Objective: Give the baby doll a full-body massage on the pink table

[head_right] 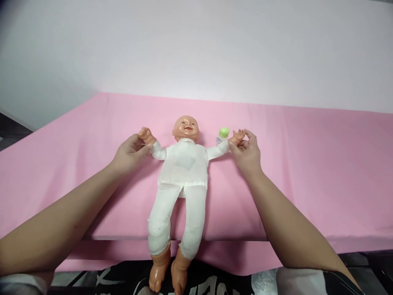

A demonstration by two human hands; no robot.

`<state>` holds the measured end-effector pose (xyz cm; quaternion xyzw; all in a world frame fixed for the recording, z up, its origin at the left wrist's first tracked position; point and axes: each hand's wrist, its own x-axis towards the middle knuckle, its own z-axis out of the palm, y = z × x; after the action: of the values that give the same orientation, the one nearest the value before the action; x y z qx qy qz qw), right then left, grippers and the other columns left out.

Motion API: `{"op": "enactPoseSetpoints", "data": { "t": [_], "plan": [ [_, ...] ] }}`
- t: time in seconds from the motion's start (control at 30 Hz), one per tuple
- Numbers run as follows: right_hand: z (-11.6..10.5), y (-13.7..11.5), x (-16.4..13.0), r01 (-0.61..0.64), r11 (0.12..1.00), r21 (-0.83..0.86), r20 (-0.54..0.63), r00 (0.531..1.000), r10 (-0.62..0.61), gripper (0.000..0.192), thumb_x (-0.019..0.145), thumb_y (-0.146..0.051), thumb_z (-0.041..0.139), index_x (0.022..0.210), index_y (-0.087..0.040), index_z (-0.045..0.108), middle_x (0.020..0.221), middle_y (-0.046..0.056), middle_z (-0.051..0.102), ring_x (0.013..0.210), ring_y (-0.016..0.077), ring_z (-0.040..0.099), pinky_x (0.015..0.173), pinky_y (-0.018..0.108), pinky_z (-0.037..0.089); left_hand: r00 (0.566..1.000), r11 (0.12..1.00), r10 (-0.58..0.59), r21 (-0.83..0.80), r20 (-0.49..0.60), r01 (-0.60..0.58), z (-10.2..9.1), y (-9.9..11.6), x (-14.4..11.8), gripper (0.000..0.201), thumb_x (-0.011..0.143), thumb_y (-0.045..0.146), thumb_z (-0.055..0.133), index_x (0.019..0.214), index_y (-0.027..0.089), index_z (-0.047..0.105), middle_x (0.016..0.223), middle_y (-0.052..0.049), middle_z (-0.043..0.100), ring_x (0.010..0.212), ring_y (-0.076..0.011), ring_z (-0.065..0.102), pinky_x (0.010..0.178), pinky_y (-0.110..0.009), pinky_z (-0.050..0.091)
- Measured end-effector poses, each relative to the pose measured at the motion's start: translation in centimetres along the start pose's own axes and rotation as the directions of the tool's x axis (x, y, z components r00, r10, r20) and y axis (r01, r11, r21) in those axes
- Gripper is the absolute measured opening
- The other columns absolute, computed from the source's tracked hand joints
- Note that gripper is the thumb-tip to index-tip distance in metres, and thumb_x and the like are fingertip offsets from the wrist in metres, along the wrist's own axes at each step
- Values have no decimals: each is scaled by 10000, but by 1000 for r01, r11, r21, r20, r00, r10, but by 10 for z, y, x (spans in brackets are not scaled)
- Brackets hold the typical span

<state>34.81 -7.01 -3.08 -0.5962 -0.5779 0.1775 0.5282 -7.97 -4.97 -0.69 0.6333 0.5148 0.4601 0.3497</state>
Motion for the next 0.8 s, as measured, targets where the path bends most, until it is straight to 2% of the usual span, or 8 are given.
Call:
{"op": "enactPoseSetpoints", "data": {
  "t": [0.13, 0.23, 0.33, 0.4, 0.5, 0.57, 0.7, 0.8],
  "plan": [
    [16, -38, -26, 272, 961, 51, 100, 956, -275, 608, 936, -409, 790, 1489, -312, 555, 1412, 76, 734, 1229, 288, 748, 1045, 494, 642, 938, 911, 282, 249, 204, -328, 11, 16, -19, 417, 958, 438, 711, 1334, 259, 721, 1291, -72, 774, 1164, -276, 735, 985, -410, 619],
    [27, -54, -41, 479, 876, -62, 312, 843, -439, 379, 979, -335, 745, 1356, -332, 710, 1340, 34, 779, 1232, 287, 743, 1105, 514, 606, 829, 762, 398, 362, 392, -537, 16, 22, -26, 403, 998, 457, 664, 1351, 285, 751, 1347, -66, 766, 1266, -284, 711, 1081, -438, 592],
    [32, -57, -46, 619, 782, -69, 445, 721, -532, 339, 1022, -279, 676, 1347, -341, 750, 1319, 13, 795, 1278, 274, 718, 1151, 514, 577, 783, 679, 424, 412, 456, -608, 16, 20, -26, 412, 1021, 454, 635, 1385, 295, 746, 1382, -61, 761, 1306, -279, 706, 1101, -439, 589],
    [34, -55, -45, 642, 765, -60, 461, 697, -549, 365, 1037, -264, 646, 1380, -343, 741, 1348, 9, 787, 1315, 269, 698, 1165, 513, 569, 771, 660, 435, 417, 466, -625, 15, 17, -25, 419, 1026, 460, 632, 1394, 291, 743, 1386, -62, 763, 1299, -277, 712, 1095, -435, 595],
    [33, -51, -42, 615, 785, -70, 457, 719, -523, 381, 1026, -270, 652, 1389, -349, 737, 1346, 8, 788, 1300, 278, 711, 1151, 529, 579, 782, 675, 437, 413, 445, -612, 15, 15, -24, 416, 1023, 463, 632, 1383, 286, 744, 1357, -61, 779, 1308, -291, 708, 1111, -455, 581],
    [31, -50, -40, 546, 833, -90, 428, 777, -463, 393, 1006, -296, 683, 1392, -353, 731, 1341, 10, 790, 1268, 290, 730, 1133, 541, 591, 815, 726, 416, 394, 403, -564, 15, 16, -24, 412, 1009, 464, 651, 1365, 282, 746, 1338, -56, 787, 1276, -294, 720, 1099, -453, 581],
    [26, -43, -30, 292, 956, 11, 253, 925, -285, 534, 984, -370, 722, 1509, -345, 625, 1482, 35, 713, 1264, 281, 734, 1100, 508, 618, 936, 899, 258, 296, 239, -323, 10, 21, -22, 404, 951, 455, 711, 1311, 274, 750, 1270, -42, 805, 1098, -276, 765, 972, -407, 620],
    [17, -27, -15, 131, 984, 119, 127, 981, -146, 730, 953, -414, 760, 1616, -322, 470, 1423, 81, 736, 1197, 270, 757, 1060, 491, 639, 992, 982, 104, 152, 74, -114, 3, 15, -13, 372, 898, 441, 759, 1215, 247, 745, 1178, -60, 813, 1042, -287, 768, 910, -414, 628]
  ]
}}
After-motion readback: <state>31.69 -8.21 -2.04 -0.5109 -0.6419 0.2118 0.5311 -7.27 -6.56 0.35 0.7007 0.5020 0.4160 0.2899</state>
